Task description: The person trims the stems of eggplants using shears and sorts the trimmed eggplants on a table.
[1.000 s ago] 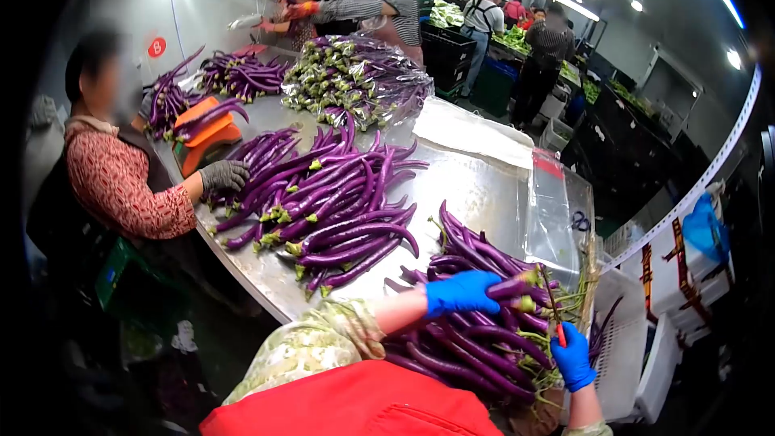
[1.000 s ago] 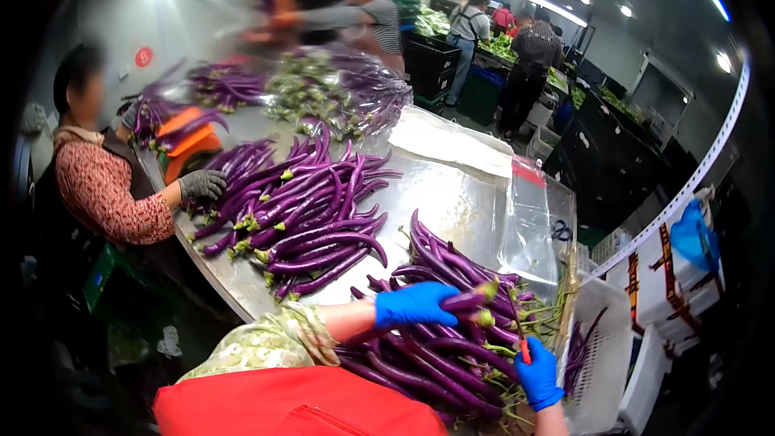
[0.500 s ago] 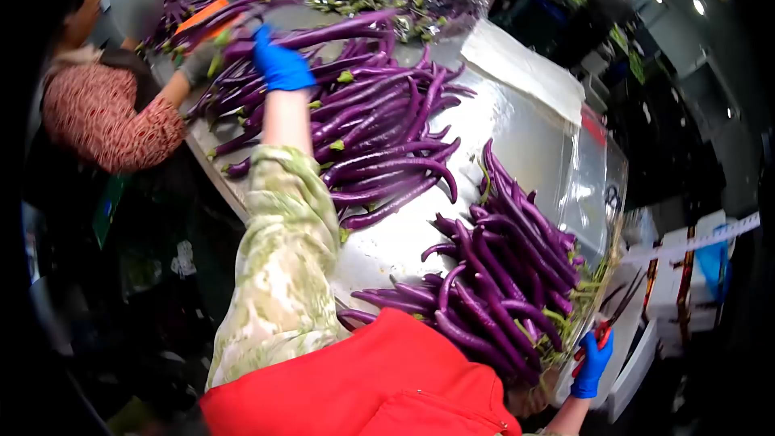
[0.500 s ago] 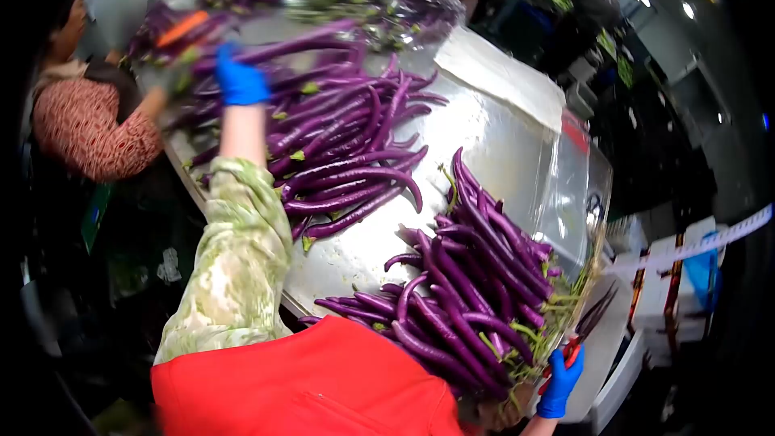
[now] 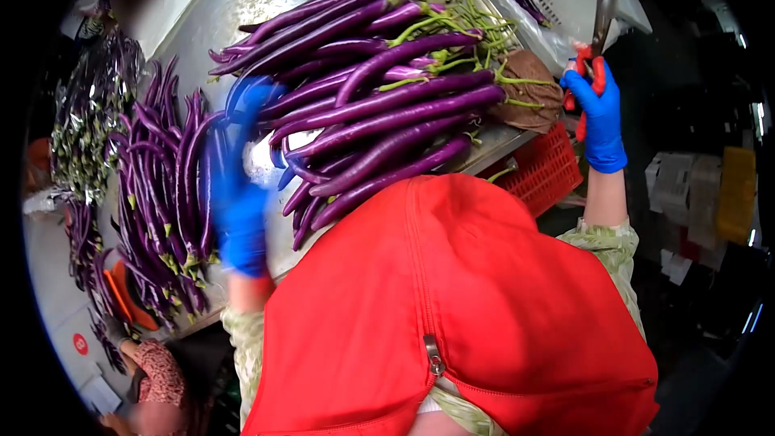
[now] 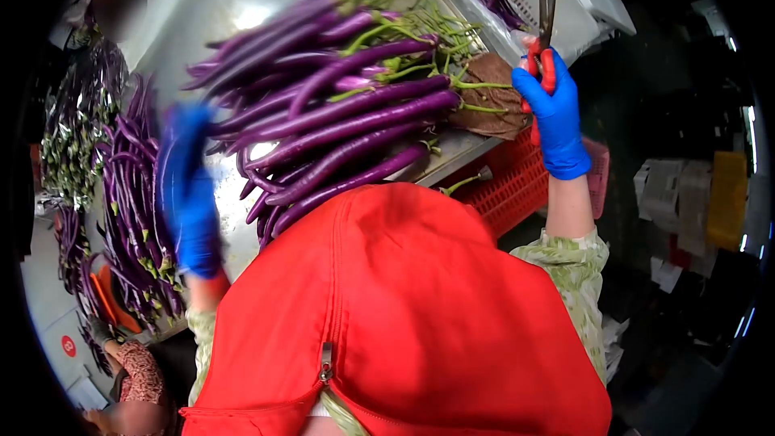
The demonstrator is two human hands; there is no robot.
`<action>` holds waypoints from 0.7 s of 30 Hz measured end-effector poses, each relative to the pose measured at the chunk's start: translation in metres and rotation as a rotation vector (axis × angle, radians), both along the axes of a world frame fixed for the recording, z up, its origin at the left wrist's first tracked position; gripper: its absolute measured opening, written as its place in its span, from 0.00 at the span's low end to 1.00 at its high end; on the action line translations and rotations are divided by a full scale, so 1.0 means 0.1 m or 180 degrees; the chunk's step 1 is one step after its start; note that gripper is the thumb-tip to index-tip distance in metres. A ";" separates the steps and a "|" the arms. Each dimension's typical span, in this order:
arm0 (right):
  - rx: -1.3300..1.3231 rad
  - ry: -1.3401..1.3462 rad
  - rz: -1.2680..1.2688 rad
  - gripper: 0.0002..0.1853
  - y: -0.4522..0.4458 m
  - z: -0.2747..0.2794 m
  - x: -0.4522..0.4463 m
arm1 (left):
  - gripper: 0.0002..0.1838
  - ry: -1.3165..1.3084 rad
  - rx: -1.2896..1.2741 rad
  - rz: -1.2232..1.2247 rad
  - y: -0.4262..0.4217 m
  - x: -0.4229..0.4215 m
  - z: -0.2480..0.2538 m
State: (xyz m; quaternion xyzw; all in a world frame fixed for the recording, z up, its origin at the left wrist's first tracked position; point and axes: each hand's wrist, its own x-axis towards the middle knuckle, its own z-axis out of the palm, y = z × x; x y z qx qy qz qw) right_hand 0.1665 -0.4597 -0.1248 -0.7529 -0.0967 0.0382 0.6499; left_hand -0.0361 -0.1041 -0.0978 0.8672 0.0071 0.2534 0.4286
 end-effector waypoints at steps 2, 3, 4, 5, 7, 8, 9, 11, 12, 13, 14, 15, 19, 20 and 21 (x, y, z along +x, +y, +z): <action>0.0100 0.0090 -0.0112 0.22 -0.14 -0.16 -0.10 | 0.40 0.0655 0.0683 -0.0603 -0.61 0.22 -0.36; 0.0155 0.0137 -0.0170 0.22 -0.20 -0.25 -0.15 | 0.41 0.0592 0.1415 -0.0808 -0.85 0.37 -0.58; 0.0304 0.0112 -0.0182 0.21 -0.25 -0.36 -0.17 | 0.42 0.0873 0.2076 -0.0787 -1.00 0.46 -0.77; 0.0341 0.0204 -0.0178 0.21 -0.28 -0.36 -0.21 | 0.42 0.0876 0.2514 -0.0669 -1.08 0.50 -0.82; 0.0418 0.0298 -0.0263 0.19 -0.33 -0.46 -0.34 | 0.43 0.0989 0.3115 -0.0546 -1.17 0.56 -0.90; 0.0383 0.0336 -0.0323 0.19 -0.36 -0.52 -0.37 | 0.43 0.1115 0.3254 -0.0561 -1.20 0.60 -0.90; 0.0463 0.0478 -0.0363 0.20 -0.39 -0.57 -0.41 | 0.43 0.1416 0.3055 -0.0709 -1.18 0.62 -0.86; 0.0676 0.0680 -0.0415 0.20 -0.41 -0.70 -0.46 | 0.41 0.1978 0.2568 -0.0874 -1.18 0.63 -0.84; 0.0799 0.0761 -0.0446 0.20 -0.41 -0.78 -0.48 | 0.40 0.1635 0.3108 -0.0772 -1.15 0.59 -0.96; 0.0926 0.0827 -0.0487 0.20 -0.42 -0.85 -0.50 | 0.39 0.1253 0.3640 -0.0675 -1.12 0.52 -1.15; 0.0960 0.0841 -0.0484 0.20 -0.41 -0.86 -0.51 | 0.39 0.0834 0.4138 -0.0578 -1.13 0.48 -1.21; 0.0992 0.0853 -0.0480 0.20 -0.38 -0.88 -0.53 | 0.37 0.0767 0.4091 -0.0610 -1.10 0.44 -1.25; 0.1139 0.1015 -0.0422 0.21 -0.32 -0.98 -0.55 | 0.36 0.0784 0.3711 -0.0645 -1.12 0.45 -1.26; 0.1186 0.1050 -0.0386 0.21 -0.32 -1.00 -0.54 | 0.36 0.0956 0.3774 -0.0645 -1.13 0.43 -1.25; 0.1156 0.1069 -0.0384 0.21 -0.31 -1.00 -0.54 | 0.37 0.1124 0.3832 -0.0637 -1.13 0.41 -1.23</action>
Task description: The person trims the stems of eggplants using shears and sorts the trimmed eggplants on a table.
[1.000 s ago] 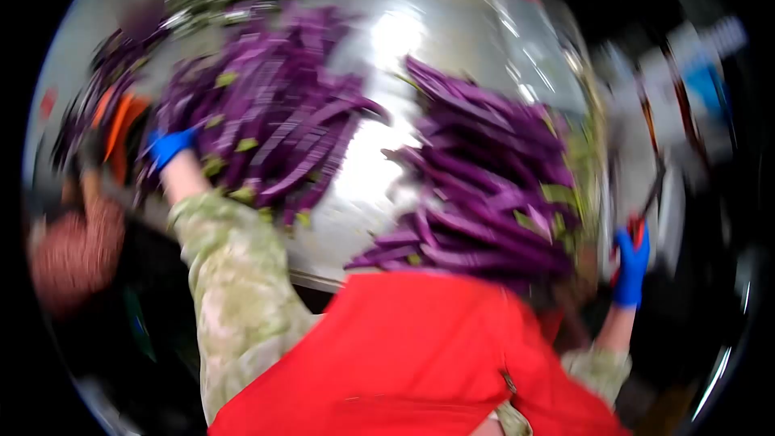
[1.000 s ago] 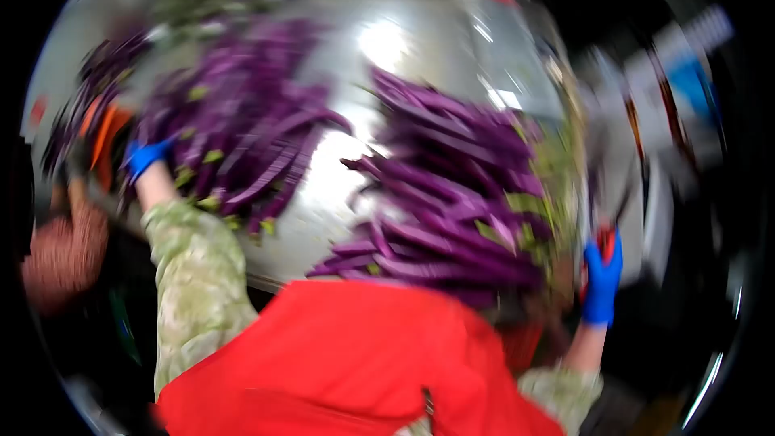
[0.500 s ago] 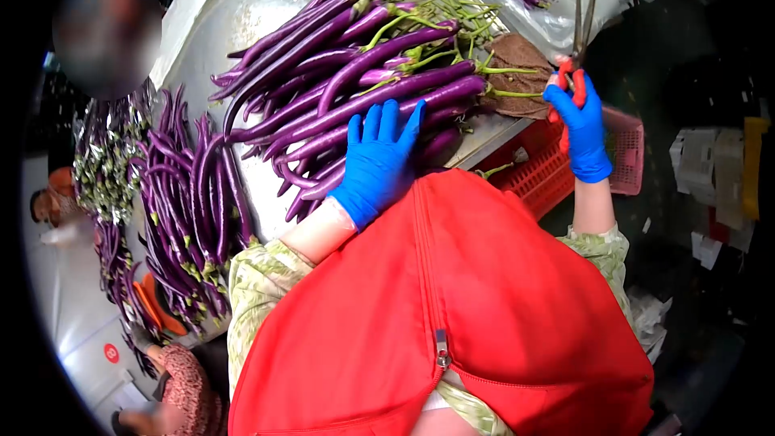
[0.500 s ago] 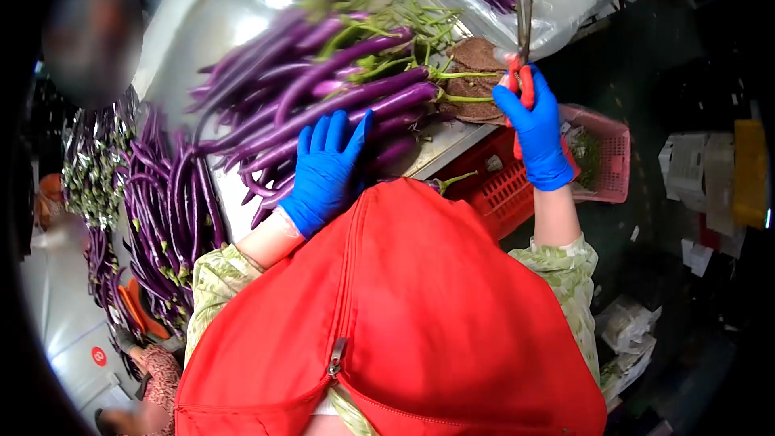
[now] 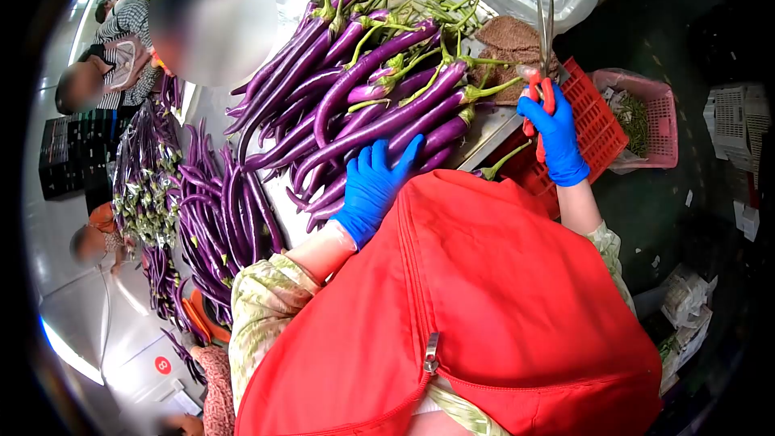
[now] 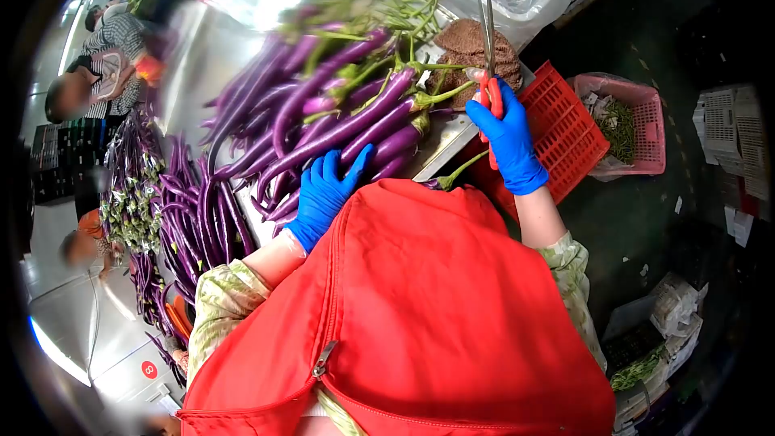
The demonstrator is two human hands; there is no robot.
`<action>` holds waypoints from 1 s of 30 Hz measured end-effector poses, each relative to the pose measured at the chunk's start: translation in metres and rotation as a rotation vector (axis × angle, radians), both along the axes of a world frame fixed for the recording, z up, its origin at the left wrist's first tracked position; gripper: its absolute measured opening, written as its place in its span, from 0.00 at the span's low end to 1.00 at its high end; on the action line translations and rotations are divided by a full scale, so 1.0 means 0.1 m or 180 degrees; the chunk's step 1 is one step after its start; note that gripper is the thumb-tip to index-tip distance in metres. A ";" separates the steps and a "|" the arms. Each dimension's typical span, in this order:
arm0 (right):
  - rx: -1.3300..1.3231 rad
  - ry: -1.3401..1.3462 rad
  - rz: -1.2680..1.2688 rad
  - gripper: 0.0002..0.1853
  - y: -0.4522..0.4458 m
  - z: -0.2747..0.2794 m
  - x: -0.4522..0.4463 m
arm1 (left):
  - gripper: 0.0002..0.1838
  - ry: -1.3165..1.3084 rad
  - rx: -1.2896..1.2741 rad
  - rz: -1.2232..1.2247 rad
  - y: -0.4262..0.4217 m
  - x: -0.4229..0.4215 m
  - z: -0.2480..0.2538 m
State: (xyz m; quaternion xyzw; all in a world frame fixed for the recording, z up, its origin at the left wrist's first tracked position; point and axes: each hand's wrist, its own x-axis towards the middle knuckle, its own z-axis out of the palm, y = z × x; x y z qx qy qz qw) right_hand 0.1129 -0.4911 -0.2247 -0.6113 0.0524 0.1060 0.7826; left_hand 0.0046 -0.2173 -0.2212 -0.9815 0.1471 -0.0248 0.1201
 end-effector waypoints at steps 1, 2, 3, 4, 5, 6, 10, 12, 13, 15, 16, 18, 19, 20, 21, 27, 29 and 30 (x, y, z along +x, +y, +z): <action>-0.0013 -0.0002 -0.0005 0.21 0.00 0.00 0.01 | 0.37 0.0118 0.0075 0.0083 -0.01 -0.01 0.01; -0.0028 -0.0009 -0.0009 0.20 0.00 0.01 0.02 | 0.37 0.0243 -0.0138 0.0047 0.01 0.02 0.02; -0.0042 -0.0017 -0.0018 0.19 0.00 0.02 0.04 | 0.36 0.0366 -0.0351 0.0006 0.07 0.07 0.04; -0.0044 -0.0028 -0.0007 0.18 0.00 0.03 0.06 | 0.36 0.0485 -0.0559 -0.0037 0.13 0.10 0.06; -0.0042 -0.0043 -0.0003 0.17 -0.02 0.04 0.07 | 0.37 0.0775 -0.1063 -0.0011 0.17 0.11 0.17; -0.0044 -0.0051 -0.0001 0.16 -0.04 0.06 0.08 | 0.39 0.1072 -0.1569 0.0013 0.20 0.11 0.36; -0.0078 -0.0234 0.0314 0.13 -0.11 0.23 0.12 | 0.47 0.1803 -0.2883 0.0103 0.47 0.12 1.13; -0.0223 -0.0275 0.0885 0.14 -0.16 0.27 0.18 | 0.50 0.2356 -0.4146 0.0536 0.72 0.11 1.41; -0.0296 -0.0321 0.1286 0.14 -0.12 0.31 0.21 | 0.52 0.2576 -0.4644 0.0869 0.82 0.08 1.54; -0.0161 -0.0471 0.1626 0.18 0.10 0.58 0.24 | 0.54 0.2426 -0.5390 0.1352 0.94 -0.01 1.72; -0.0228 -0.0538 0.1983 0.20 0.17 0.63 0.31 | 0.54 0.2192 -0.5721 0.1458 0.95 -0.04 1.80; -0.0560 -0.0666 0.2715 0.25 0.32 0.78 0.43 | 0.51 0.1914 -0.6534 0.1555 1.01 -0.16 1.74; -0.0697 -0.0726 0.2935 0.27 0.40 0.84 0.48 | 0.50 0.1786 -0.6824 0.1537 1.03 -0.17 1.70; -0.0761 -0.0871 0.3023 0.27 0.50 0.89 0.52 | 0.50 0.1774 -0.7053 0.1416 1.05 -0.16 1.66; -0.0825 -0.0994 0.3113 0.28 0.60 0.91 0.54 | 0.48 0.1562 -0.7260 0.1189 1.02 -0.16 1.65; -0.1144 -0.1531 0.3039 0.31 1.27 0.96 0.71 | 0.44 0.1463 -0.8131 0.1141 0.92 -0.23 1.46; -0.0917 -0.1244 0.3030 0.31 1.44 0.99 0.70 | 0.45 0.1542 -0.8155 0.1260 0.90 -0.26 1.39; -0.0835 -0.1245 0.3120 0.31 1.50 0.99 0.72 | 0.45 0.1584 -0.8160 0.1328 0.89 -0.27 1.38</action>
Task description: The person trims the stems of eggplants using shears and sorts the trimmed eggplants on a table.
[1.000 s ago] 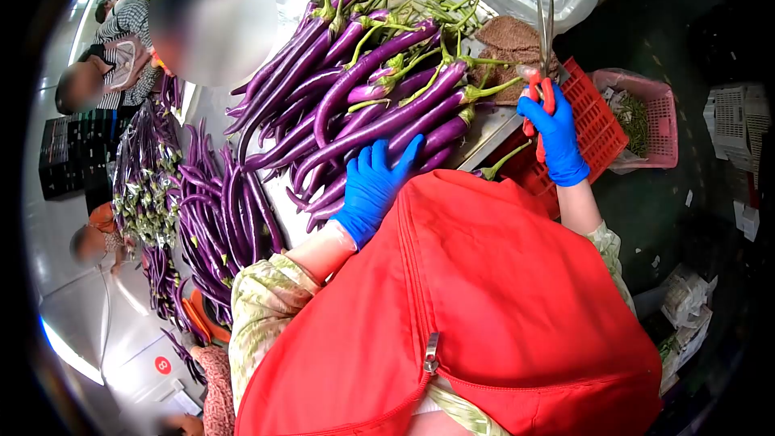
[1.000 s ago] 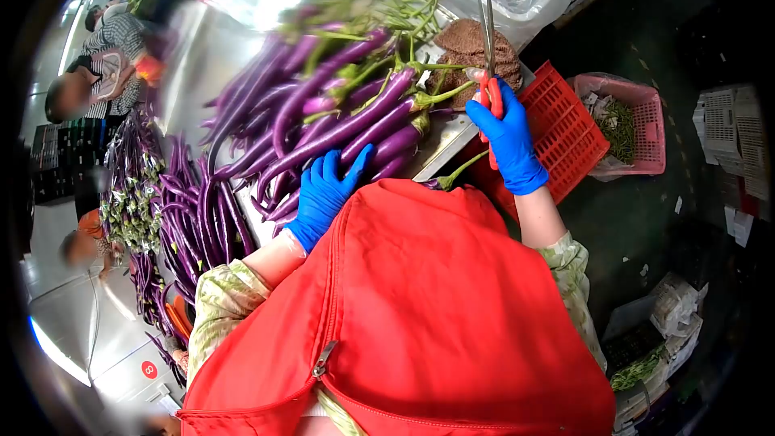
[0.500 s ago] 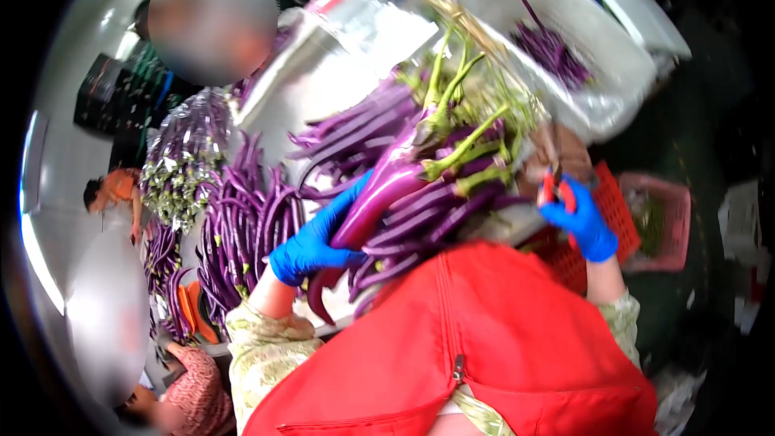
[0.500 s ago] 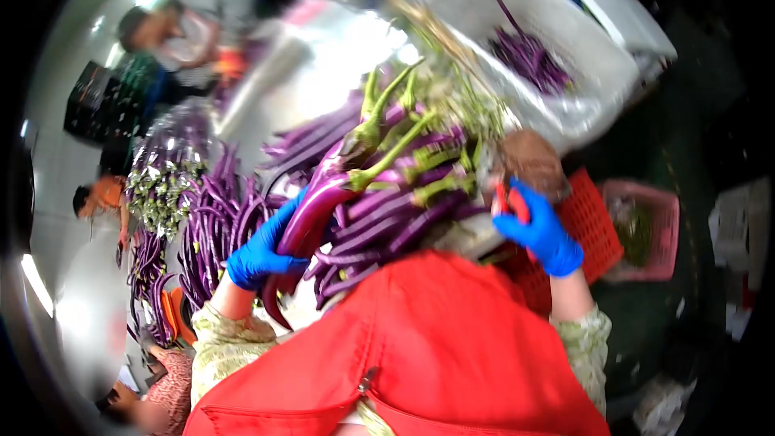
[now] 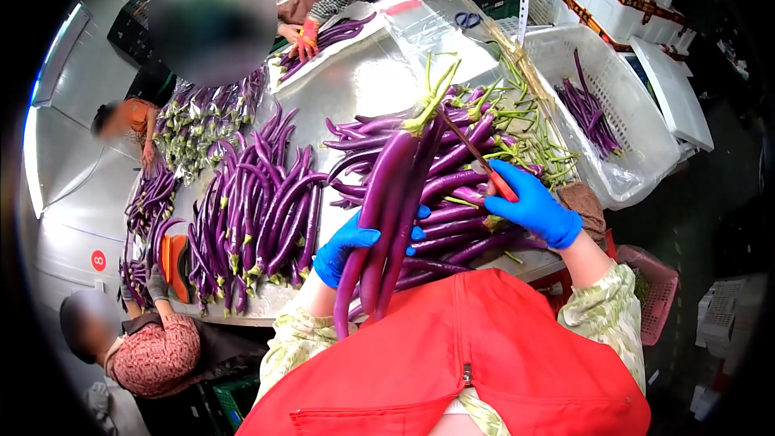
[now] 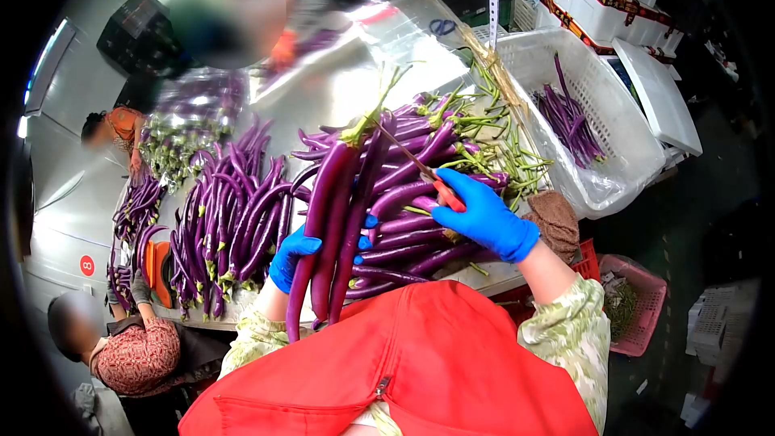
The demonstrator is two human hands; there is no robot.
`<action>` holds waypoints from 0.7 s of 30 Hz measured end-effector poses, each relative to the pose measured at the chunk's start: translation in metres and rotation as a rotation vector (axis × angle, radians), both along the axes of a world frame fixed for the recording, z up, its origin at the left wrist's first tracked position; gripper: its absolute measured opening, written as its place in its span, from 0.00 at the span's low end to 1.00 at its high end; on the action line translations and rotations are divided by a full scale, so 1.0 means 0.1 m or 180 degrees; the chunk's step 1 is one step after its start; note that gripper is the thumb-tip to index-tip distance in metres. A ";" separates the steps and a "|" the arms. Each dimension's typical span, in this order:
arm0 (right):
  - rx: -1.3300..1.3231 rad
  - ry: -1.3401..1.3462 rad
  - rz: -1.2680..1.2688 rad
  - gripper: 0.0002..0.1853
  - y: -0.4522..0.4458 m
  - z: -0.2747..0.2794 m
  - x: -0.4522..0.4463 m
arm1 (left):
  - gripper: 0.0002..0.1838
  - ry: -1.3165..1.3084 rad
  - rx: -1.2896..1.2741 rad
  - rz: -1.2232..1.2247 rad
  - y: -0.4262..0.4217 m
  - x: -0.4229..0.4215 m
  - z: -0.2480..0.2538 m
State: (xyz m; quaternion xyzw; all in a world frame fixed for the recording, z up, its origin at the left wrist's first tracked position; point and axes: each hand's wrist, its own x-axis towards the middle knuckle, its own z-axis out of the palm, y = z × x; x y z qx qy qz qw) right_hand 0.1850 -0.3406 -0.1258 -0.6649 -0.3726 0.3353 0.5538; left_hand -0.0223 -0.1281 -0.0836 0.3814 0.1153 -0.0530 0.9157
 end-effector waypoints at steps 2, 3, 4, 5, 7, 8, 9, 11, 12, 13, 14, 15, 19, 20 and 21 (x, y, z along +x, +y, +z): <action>-0.0094 -0.0216 0.0060 0.31 0.11 0.06 0.00 | 0.44 0.0098 0.0025 -0.0080 0.00 -0.04 -0.06; -0.0190 -0.0228 0.0108 0.31 0.15 0.10 0.01 | 0.44 0.0118 0.0035 -0.0107 0.00 -0.04 -0.07; -0.0170 -0.0227 0.0154 0.31 0.18 0.09 0.02 | 0.44 0.0136 0.0044 -0.0141 -0.02 -0.04 -0.08; -0.0156 -0.0221 0.0196 0.31 0.20 0.06 0.03 | 0.44 0.0158 0.0049 -0.0179 -0.03 -0.03 -0.09; -0.0088 -0.0051 0.0278 0.31 0.18 0.00 0.03 | 0.45 0.0223 -0.0095 -0.0222 -0.01 -0.05 -0.15; -0.0027 0.0106 0.0321 0.31 0.17 -0.02 0.03 | 0.45 0.0236 -0.0110 -0.0222 -0.01 -0.05 -0.16; 0.0038 0.0261 0.0368 0.31 0.16 -0.04 0.04 | 0.45 0.0247 -0.0124 -0.0218 -0.01 -0.04 -0.17; -0.0016 -0.0007 0.0206 0.26 0.17 -0.07 0.04 | 0.46 0.0318 -0.0087 -0.0201 -0.02 -0.03 -0.13; -0.0091 -0.0131 0.0123 0.25 0.16 -0.07 0.04 | 0.46 0.0351 -0.0071 -0.0211 -0.03 -0.03 -0.12; -0.0158 -0.0263 0.0034 0.23 0.14 -0.07 0.05 | 0.46 0.0375 -0.0046 -0.0226 -0.03 -0.01 -0.11; -0.0146 -0.0555 -0.0245 0.20 0.12 -0.10 0.06 | 0.47 0.0322 -0.0080 -0.0205 -0.02 -0.01 -0.12; -0.0081 -0.0667 -0.0378 0.18 0.08 -0.10 0.08 | 0.47 0.0269 -0.0109 -0.0181 -0.01 -0.04 -0.16; -0.0083 0.0042 -0.0418 0.20 -0.18 -0.01 0.29 | 0.49 0.0183 -0.0084 -0.0045 0.11 -0.18 -0.27; -0.0265 -0.0030 -0.0216 0.21 -0.25 0.01 0.36 | 0.50 0.0168 -0.0062 0.0016 0.12 -0.22 -0.27; -0.0450 -0.0103 -0.0020 0.22 -0.29 0.03 0.41 | 0.50 0.0146 -0.0082 0.0013 0.12 -0.24 -0.29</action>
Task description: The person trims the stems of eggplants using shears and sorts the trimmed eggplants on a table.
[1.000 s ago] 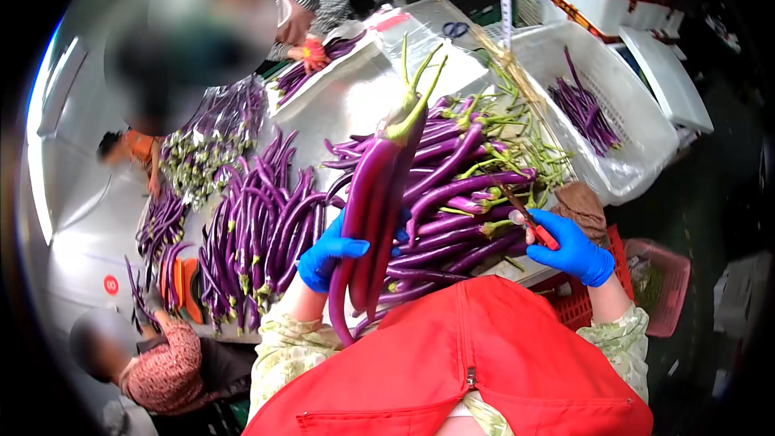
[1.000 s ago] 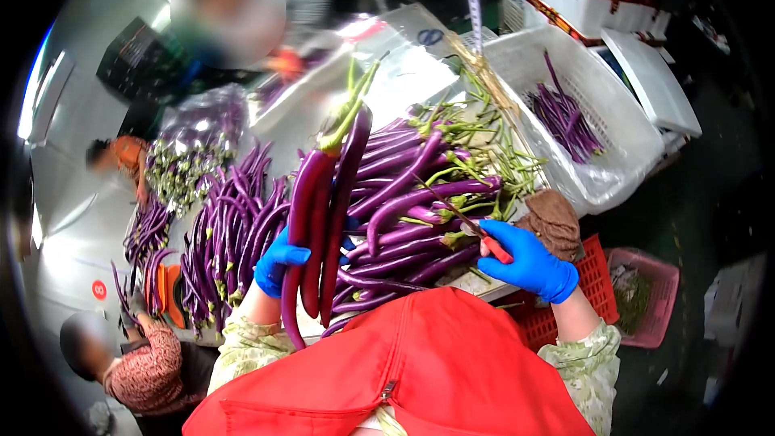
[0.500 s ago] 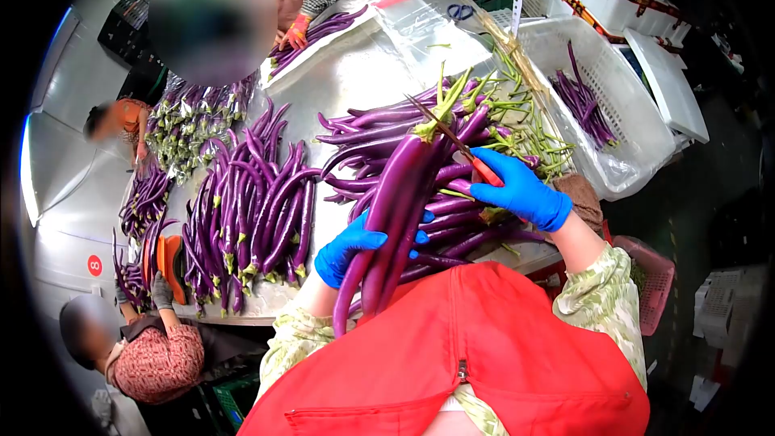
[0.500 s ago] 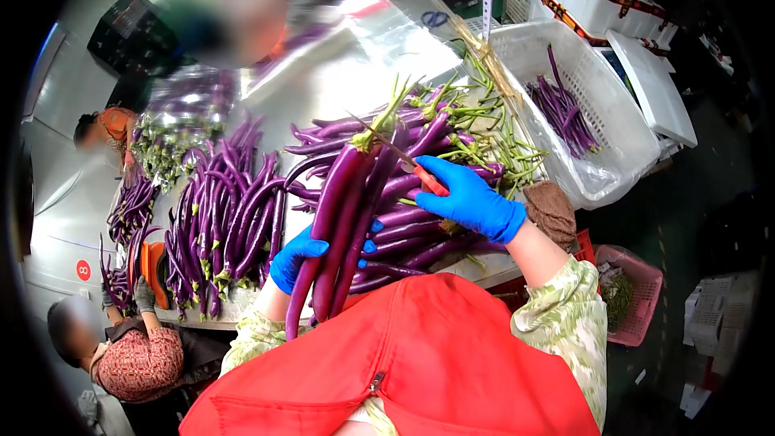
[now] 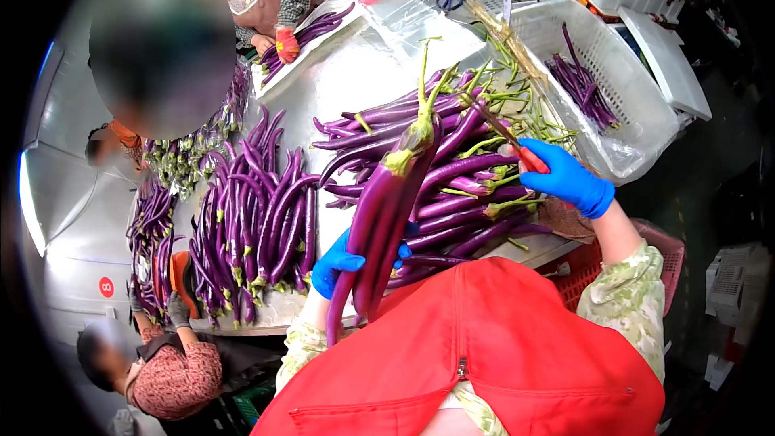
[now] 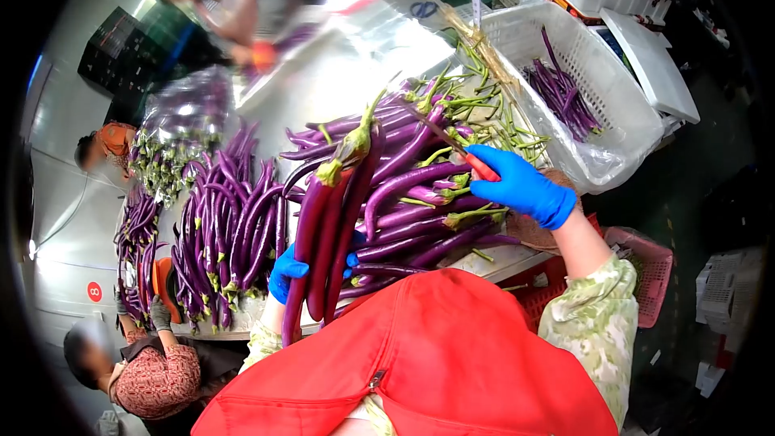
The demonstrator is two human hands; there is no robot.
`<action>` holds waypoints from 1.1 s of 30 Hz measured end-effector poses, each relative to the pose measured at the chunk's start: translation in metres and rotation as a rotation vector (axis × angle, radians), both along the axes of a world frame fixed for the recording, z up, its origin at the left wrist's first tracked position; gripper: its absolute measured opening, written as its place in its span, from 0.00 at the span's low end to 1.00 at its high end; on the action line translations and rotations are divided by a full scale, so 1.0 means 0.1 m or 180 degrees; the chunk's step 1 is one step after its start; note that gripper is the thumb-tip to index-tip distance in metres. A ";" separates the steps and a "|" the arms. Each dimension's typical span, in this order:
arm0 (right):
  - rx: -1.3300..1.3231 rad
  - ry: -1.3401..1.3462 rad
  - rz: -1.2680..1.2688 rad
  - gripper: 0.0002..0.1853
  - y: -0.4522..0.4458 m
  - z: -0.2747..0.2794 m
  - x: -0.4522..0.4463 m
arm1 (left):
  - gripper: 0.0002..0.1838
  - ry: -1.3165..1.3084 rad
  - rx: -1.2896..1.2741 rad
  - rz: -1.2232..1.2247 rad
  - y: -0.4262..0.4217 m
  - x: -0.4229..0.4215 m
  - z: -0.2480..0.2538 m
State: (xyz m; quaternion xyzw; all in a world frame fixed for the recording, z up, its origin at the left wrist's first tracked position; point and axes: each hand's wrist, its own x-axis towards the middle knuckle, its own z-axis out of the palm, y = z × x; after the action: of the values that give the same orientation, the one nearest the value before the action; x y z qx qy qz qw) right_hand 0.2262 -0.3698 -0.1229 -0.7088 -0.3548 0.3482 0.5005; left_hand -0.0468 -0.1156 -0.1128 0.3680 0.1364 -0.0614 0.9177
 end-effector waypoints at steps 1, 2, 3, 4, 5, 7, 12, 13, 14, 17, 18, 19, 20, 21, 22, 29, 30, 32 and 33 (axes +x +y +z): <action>-0.0009 0.0198 0.0167 0.23 0.00 0.00 0.01 | 0.50 -0.0023 -0.0026 -0.0008 0.01 -0.02 -0.04; -0.0019 0.0393 0.0331 0.24 -0.01 0.01 0.01 | 0.51 -0.0020 -0.0059 -0.0043 0.01 -0.01 -0.04; -0.0027 0.0582 0.0494 0.25 -0.01 0.01 0.01 | 0.51 -0.0016 -0.0091 -0.0079 0.00 -0.01 -0.04; 0.0013 0.0726 0.0529 0.26 0.00 0.04 0.00 | 0.51 -0.0012 -0.0123 -0.0114 -0.01 0.00 -0.04; 0.0054 0.0867 0.0567 0.27 0.05 0.09 -0.03 | 0.52 -0.0012 -0.0110 -0.0175 -0.01 0.01 -0.04; 0.0032 0.0992 0.0703 0.30 0.12 0.10 -0.03 | 0.52 0.0019 -0.0069 -0.0286 0.02 0.00 -0.08; 0.0050 0.0884 0.0701 0.28 0.18 0.13 -0.01 | 0.52 0.0219 0.0044 -0.0366 0.03 -0.05 -0.09; 0.0043 0.0865 0.0754 0.28 0.18 0.14 -0.02 | 0.52 0.0300 0.0073 -0.0371 0.03 -0.07 -0.10; 0.0033 0.0845 0.0802 0.28 0.18 0.15 0.00 | 0.52 0.0379 0.0099 -0.0382 0.02 -0.08 -0.11; -0.0109 0.0482 0.0826 0.24 0.20 0.12 0.04 | 0.50 0.0426 -0.0031 -0.0395 -0.01 -0.09 -0.11; -0.0096 0.0407 0.0821 0.22 0.20 0.12 0.04 | 0.50 0.0416 -0.0042 -0.0386 -0.01 -0.08 -0.11; -0.0098 0.0002 0.0781 0.17 0.20 0.09 0.04 | 0.50 0.0431 -0.0022 -0.0436 0.00 -0.09 -0.12; -0.0133 -0.0250 0.0768 0.15 0.19 0.07 0.04 | 0.50 0.0446 -0.0002 -0.0481 0.03 -0.11 -0.12; -0.0166 -0.0506 0.0757 0.14 0.17 0.05 0.04 | 0.50 0.0457 0.0021 -0.0524 0.04 -0.12 -0.13; -0.0196 -0.0763 0.0746 0.12 0.16 0.05 0.03 | 0.50 0.0465 0.0026 -0.0492 0.03 -0.13 -0.12; 0.0008 -0.1331 0.0216 0.13 0.04 -0.08 -0.15 | 0.54 0.0435 0.0261 -0.0595 0.08 -0.23 -0.15; -0.0037 -0.1290 0.0196 0.13 -0.01 -0.11 -0.14 | 0.55 0.0415 0.0303 -0.0530 0.06 -0.26 -0.12; -0.0138 -0.1212 0.0177 0.14 -0.09 -0.11 -0.09 | 0.56 0.0370 0.0395 -0.0428 0.01 -0.26 0.02; -0.0143 -0.1266 0.0289 0.18 -0.15 -0.22 -0.03 | 0.57 0.0344 0.0446 -0.0392 -0.01 -0.25 0.13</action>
State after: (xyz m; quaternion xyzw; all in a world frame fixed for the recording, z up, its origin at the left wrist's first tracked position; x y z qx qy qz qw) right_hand 0.2236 -0.3850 -0.1453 -0.7579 -0.4703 0.2313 0.3884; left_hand -0.0714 -0.1167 -0.0999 0.4351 0.1667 -0.1278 0.8756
